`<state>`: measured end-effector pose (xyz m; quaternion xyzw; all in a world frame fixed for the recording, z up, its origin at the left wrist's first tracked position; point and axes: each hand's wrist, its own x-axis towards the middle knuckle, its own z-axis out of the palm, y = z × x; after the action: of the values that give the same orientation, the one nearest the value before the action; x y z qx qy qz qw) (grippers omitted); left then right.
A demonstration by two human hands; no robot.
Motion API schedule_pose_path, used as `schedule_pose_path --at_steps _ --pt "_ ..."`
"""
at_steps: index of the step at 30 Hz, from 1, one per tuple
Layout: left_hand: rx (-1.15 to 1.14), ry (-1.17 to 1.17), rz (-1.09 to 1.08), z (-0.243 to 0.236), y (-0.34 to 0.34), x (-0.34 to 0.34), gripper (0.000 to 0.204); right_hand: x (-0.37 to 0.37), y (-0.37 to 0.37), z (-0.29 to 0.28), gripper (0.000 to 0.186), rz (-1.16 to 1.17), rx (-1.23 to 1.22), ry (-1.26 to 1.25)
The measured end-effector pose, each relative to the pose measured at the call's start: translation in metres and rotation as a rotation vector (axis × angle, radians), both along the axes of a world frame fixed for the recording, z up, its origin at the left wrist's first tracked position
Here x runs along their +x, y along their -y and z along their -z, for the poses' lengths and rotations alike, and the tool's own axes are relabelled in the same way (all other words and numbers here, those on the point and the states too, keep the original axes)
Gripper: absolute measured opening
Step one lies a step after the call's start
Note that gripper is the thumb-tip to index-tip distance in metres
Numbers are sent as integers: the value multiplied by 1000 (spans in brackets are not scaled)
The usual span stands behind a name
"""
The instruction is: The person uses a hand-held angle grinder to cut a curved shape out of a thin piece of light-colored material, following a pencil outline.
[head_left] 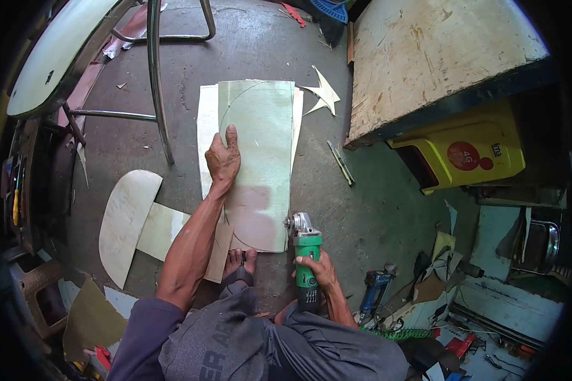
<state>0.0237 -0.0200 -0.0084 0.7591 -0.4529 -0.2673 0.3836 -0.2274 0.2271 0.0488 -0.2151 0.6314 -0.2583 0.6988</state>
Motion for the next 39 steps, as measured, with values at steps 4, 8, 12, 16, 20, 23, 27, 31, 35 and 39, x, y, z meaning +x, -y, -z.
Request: schedule_pose_path --at_steps 4,8,12,16,20,23,27,31,35,39 --pt "-43 3 3 0 0 0 75 0 1 2 48 -9 -16 -18" --pt "3 0 7 -4 -1 -2 74 0 1 2 49 2 -8 -10" --pt "29 -2 14 -3 -2 -1 75 2 3 -4 49 7 -16 -11" --pt "18 -11 11 -1 -1 -1 75 2 5 -3 49 3 -27 -9" --pt "-10 -16 15 -4 -1 -4 75 3 4 -4 45 -15 -61 -56" --pt "-8 -30 22 -6 -2 -5 76 4 5 -5 45 -17 -68 -55" --pt "-2 -29 30 -7 -3 -4 75 5 7 -8 47 -15 -63 -56" --pt "3 -15 33 -8 -3 -6 75 4 8 -8 49 -20 -66 -57" --pt "-3 -15 36 -10 -3 -8 75 6 9 -11 49 -15 -70 -65" --pt "17 -8 44 -13 -3 -11 75 4 9 -12 49 -14 -65 -54"
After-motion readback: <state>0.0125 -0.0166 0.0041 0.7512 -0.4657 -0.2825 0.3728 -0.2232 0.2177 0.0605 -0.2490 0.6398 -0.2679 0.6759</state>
